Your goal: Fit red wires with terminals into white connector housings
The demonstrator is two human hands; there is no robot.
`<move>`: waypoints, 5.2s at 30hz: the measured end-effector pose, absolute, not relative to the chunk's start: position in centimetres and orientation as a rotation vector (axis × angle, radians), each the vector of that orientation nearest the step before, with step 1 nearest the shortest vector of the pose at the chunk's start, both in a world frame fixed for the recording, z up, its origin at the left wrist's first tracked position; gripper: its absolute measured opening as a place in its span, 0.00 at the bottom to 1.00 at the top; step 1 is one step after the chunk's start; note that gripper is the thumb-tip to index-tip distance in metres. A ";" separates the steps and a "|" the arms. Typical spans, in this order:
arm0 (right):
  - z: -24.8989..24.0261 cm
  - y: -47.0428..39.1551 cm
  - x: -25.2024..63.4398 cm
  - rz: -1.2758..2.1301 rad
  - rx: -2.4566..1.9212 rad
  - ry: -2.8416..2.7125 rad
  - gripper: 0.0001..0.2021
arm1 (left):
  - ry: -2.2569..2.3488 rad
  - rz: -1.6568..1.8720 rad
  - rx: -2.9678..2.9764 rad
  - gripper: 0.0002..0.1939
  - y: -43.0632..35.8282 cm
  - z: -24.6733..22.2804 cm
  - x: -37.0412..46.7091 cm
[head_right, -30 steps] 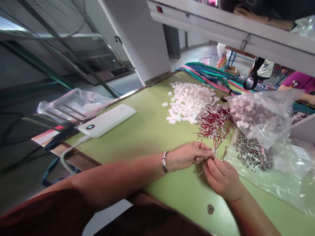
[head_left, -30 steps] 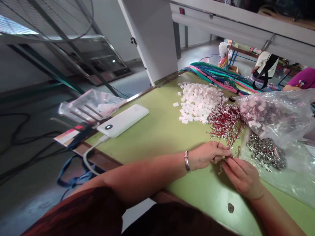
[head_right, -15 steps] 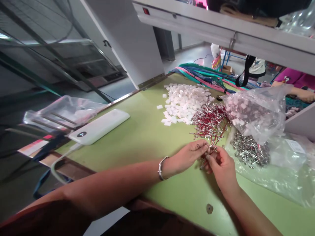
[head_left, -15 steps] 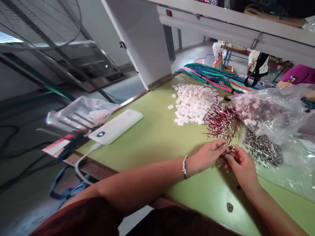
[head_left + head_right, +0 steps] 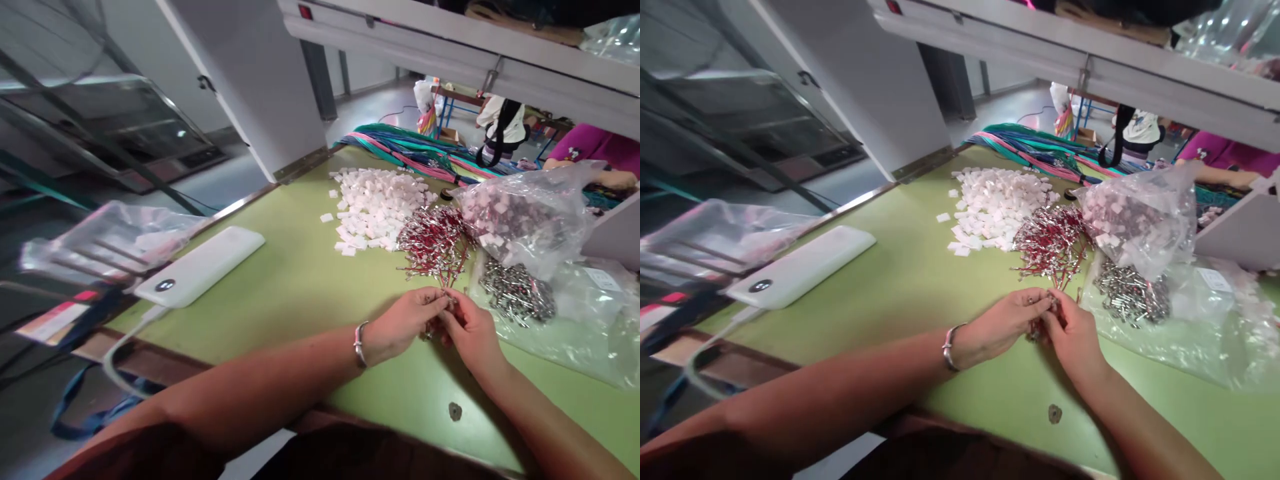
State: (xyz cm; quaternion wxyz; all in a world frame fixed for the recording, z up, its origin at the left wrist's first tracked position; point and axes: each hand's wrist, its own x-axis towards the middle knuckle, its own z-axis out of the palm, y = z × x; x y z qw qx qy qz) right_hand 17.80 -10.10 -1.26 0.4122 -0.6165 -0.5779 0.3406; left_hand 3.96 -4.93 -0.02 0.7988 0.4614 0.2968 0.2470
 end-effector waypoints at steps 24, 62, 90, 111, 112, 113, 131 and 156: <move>-1.7 -7.9 29.7 -0.478 -1.881 -2.250 0.11 | 0.851 0.550 1.246 0.10 -1.2 0.0 2.3; 0.1 -11.1 20.3 0.864 -1.624 -1.715 0.12 | 0.558 0.457 2.311 0.12 -2.8 -0.5 1.7; -1.2 -8.1 28.1 -0.350 -2.050 -2.122 0.10 | 0.805 0.479 1.559 0.11 -1.2 -0.9 1.9; 0.0 -10.8 20.8 0.443 -1.417 -2.115 0.10 | 0.611 0.330 2.763 0.11 -2.1 -0.4 1.1; -0.1 -11.0 20.6 0.496 -1.442 -2.088 0.09 | 0.554 0.328 2.818 0.11 -2.2 -0.5 1.0; -0.1 -11.1 20.5 0.532 -1.466 -2.056 0.09 | 0.509 0.336 2.848 0.11 -2.3 -0.6 1.0; 0.8 -9.7 24.1 0.227 -1.874 -1.933 0.15 | 0.877 0.496 2.071 0.10 -0.9 1.2 0.9; 0.1 -10.1 19.7 0.416 -1.534 -1.816 0.08 | 0.732 0.450 1.998 0.11 -2.0 -0.5 1.7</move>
